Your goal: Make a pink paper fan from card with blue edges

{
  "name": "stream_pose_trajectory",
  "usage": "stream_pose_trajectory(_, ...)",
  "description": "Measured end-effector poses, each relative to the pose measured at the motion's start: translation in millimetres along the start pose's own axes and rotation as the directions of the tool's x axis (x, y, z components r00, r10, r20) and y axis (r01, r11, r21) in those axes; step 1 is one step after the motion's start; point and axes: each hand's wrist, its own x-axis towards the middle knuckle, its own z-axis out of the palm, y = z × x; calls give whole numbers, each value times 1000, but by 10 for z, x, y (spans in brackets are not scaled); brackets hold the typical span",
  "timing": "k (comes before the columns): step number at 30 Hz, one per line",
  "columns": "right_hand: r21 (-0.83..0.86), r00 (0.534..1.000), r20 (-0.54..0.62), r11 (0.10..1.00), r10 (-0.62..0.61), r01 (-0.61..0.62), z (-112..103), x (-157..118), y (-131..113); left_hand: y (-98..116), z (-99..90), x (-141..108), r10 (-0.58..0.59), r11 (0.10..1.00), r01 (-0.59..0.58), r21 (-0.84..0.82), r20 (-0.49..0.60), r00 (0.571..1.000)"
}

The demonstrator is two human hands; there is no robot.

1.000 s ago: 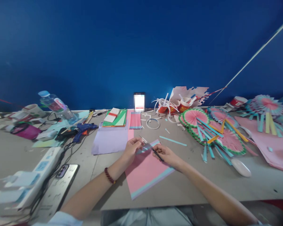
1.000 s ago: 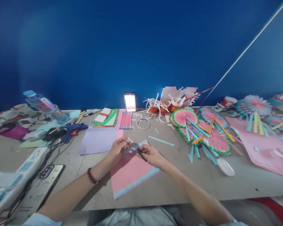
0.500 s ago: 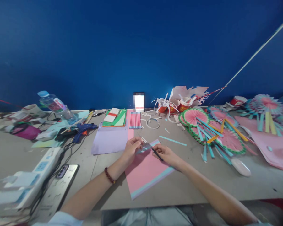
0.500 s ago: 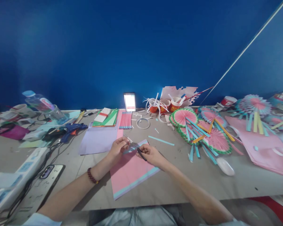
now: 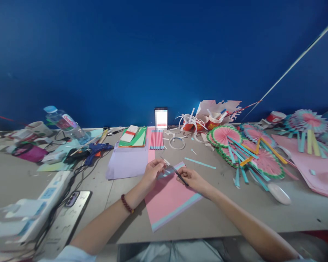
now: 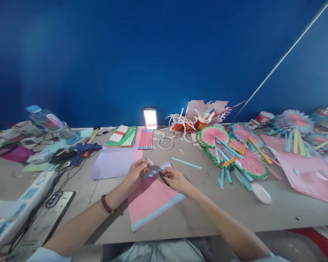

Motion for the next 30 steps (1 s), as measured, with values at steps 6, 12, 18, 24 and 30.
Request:
stream_pose_trajectory(6, 12, 1000, 10, 1000, 6, -6, -7, 14, 29, 12, 0, -8, -11, 1000, 11, 6, -10, 1000)
stream_pose_trajectory(12, 17, 999, -4, 999, 37, -37, -1, 8, 5, 4, -14, -12, -7, 1000, 7, 6, 4, 1000)
stream_pose_trajectory(18, 55, 998, -2, 996, 70, -69, 13, -2, -30, -1, -20, -10, -8, 1000, 8, 11, 8, 1000)
stream_pose_trajectory(24, 33, 999, -2, 998, 54, -54, 8, -3, -13, 15, -6, -21, -23, 1000, 23, 5, -4, 1000)
stream_pose_trajectory(30, 27, 998, -9, 997, 66, -66, 2, -10, -26, 12, -9, -13, -20, 999, 20, 26, -12, 1000)
